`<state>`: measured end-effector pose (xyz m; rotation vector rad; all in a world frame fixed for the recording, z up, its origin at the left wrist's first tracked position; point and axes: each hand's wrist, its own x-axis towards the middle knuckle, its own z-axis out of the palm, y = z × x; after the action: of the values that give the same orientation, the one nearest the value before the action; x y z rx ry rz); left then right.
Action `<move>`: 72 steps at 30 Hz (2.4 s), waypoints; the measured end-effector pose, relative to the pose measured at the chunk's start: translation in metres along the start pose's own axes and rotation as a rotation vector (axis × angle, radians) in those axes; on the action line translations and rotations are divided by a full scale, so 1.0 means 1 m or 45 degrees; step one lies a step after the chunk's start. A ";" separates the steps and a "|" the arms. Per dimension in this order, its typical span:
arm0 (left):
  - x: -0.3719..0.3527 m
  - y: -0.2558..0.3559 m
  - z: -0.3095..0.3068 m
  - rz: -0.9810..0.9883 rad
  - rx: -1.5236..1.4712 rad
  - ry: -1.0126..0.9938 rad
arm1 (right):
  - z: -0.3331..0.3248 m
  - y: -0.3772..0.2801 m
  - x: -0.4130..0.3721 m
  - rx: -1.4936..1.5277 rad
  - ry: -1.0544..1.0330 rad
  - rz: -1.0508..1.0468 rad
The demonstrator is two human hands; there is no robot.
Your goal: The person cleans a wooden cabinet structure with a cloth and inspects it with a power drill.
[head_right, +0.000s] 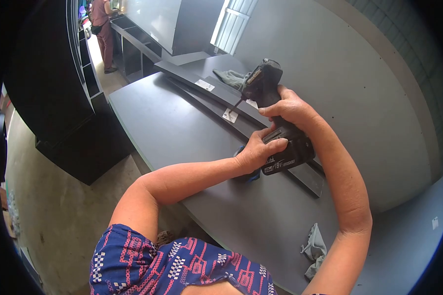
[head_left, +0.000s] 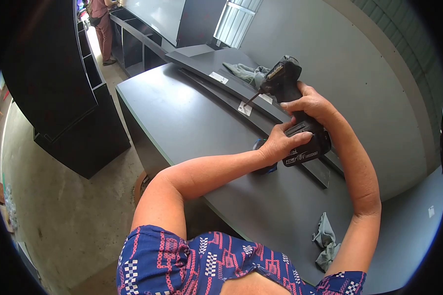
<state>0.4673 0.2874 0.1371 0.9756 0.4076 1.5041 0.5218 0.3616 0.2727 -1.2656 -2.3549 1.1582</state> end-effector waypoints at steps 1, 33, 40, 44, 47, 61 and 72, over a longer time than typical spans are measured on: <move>0.000 -0.002 0.000 0.009 -0.007 -0.001 | 0.001 -0.001 -0.001 -0.009 0.003 0.001; -0.082 0.109 -0.013 0.226 -0.074 -0.124 | 0.073 -0.145 -0.068 -0.111 0.180 -0.352; -0.131 0.139 -0.065 0.268 -0.057 0.064 | 0.136 -0.161 -0.030 -0.056 0.047 -0.429; -0.143 0.141 -0.095 0.311 0.022 0.111 | 0.161 -0.156 -0.004 -0.151 0.071 -0.373; -0.150 0.143 -0.114 0.346 0.026 0.174 | 0.178 -0.154 0.017 -0.180 -0.011 -0.346; -0.162 0.151 -0.165 0.340 0.098 0.310 | 0.222 -0.171 0.045 -0.087 -0.063 -0.329; -0.162 0.147 -0.167 0.305 0.099 0.321 | 0.222 -0.164 0.050 -0.081 -0.080 -0.316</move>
<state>0.2305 0.1530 0.0945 0.9221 0.5474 1.8502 0.2769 0.2298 0.2381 -0.9323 -2.5254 1.0659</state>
